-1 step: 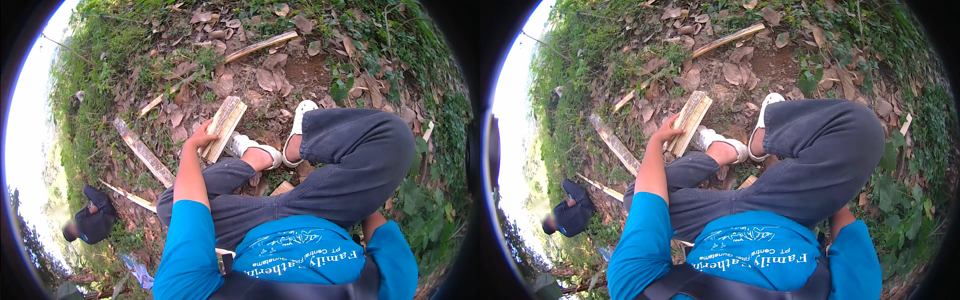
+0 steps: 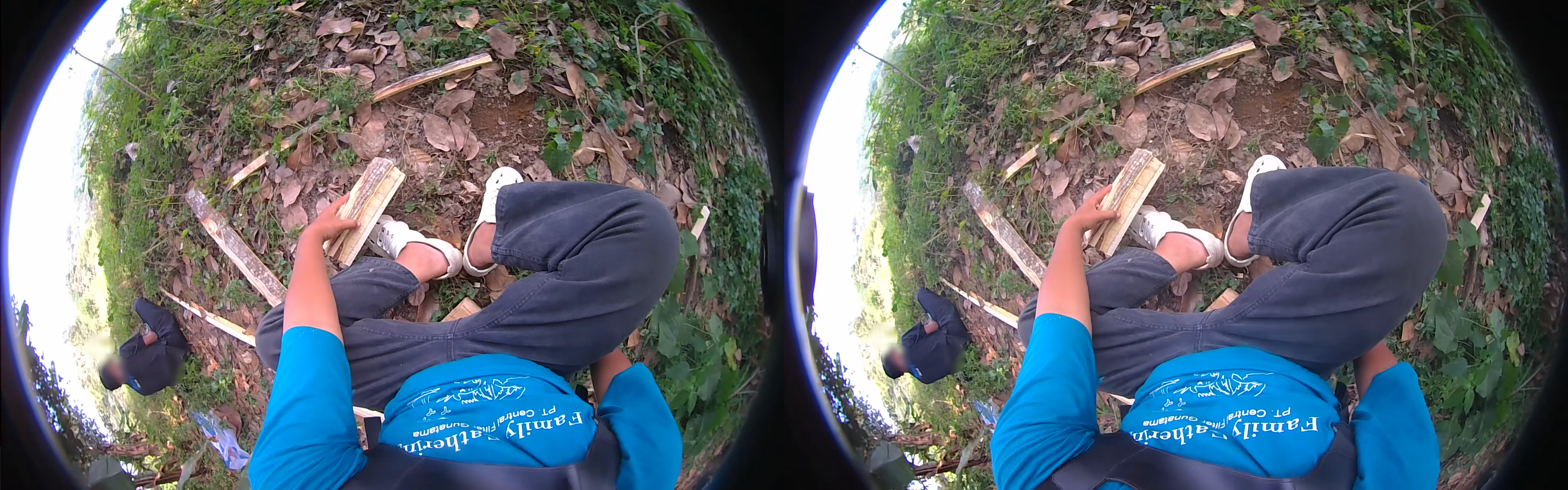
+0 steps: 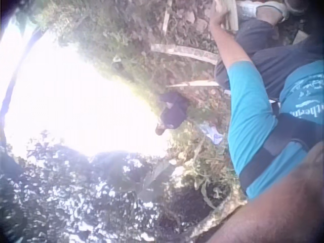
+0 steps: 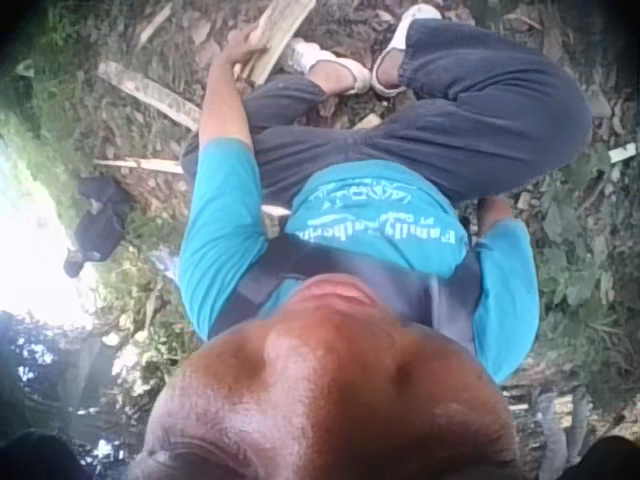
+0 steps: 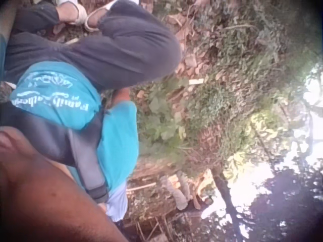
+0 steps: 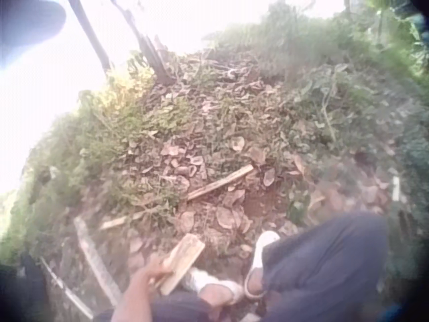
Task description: The person sits on the ground and uses a red folding saw to cut a piece of wood held between their legs. They saw through the wood to create a notch and then separate a thin strip from the main piece.
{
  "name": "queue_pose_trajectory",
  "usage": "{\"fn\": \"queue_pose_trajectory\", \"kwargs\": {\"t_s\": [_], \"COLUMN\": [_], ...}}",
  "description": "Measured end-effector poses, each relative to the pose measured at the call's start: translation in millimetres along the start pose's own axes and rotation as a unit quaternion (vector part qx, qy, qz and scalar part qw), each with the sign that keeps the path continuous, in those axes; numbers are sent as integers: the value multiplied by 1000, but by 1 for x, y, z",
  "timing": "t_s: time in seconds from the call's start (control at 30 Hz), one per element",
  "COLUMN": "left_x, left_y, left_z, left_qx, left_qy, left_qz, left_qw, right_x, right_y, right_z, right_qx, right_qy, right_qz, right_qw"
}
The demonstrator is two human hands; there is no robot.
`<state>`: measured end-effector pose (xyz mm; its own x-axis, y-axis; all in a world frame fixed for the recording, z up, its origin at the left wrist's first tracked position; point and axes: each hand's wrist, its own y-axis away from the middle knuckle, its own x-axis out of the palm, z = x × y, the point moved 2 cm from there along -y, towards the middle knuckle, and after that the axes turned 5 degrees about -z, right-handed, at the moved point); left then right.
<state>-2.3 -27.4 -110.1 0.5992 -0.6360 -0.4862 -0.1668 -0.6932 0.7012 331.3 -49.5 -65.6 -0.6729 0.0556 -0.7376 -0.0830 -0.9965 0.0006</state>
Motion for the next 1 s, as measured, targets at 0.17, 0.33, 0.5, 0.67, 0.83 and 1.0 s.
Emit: {"fn": "queue_pose_trajectory", "kwargs": {"t_s": [0.17,0.33,0.5,0.67,0.83,1.0], "left_x": [2,39,44,35,32,-20], "left_y": [-3,15,4,2,-7,-20], "left_z": [54,-6,-2,9,11,46], "left_qx": [17,-51,-48,-76,-68,101], "left_qy": [-245,-306,-300,-282,-262,-102], "left_qz": [-204,-235,-268,-266,-222,-97], "left_qw": [948,921,914,919,937,985], "right_x": [21,12,-73,-254,-389,-377], "right_y": [2,10,92,237,232,149], "right_z": [23,6,-70,-193,-160,7], "right_qx": [-17,8,133,377,209,55], "right_qy": [-4,-47,-141,-195,-358,-465], "right_qz": [15,-26,-174,-387,-432,-267], "right_qw": [1000,999,965,819,801,842]}}
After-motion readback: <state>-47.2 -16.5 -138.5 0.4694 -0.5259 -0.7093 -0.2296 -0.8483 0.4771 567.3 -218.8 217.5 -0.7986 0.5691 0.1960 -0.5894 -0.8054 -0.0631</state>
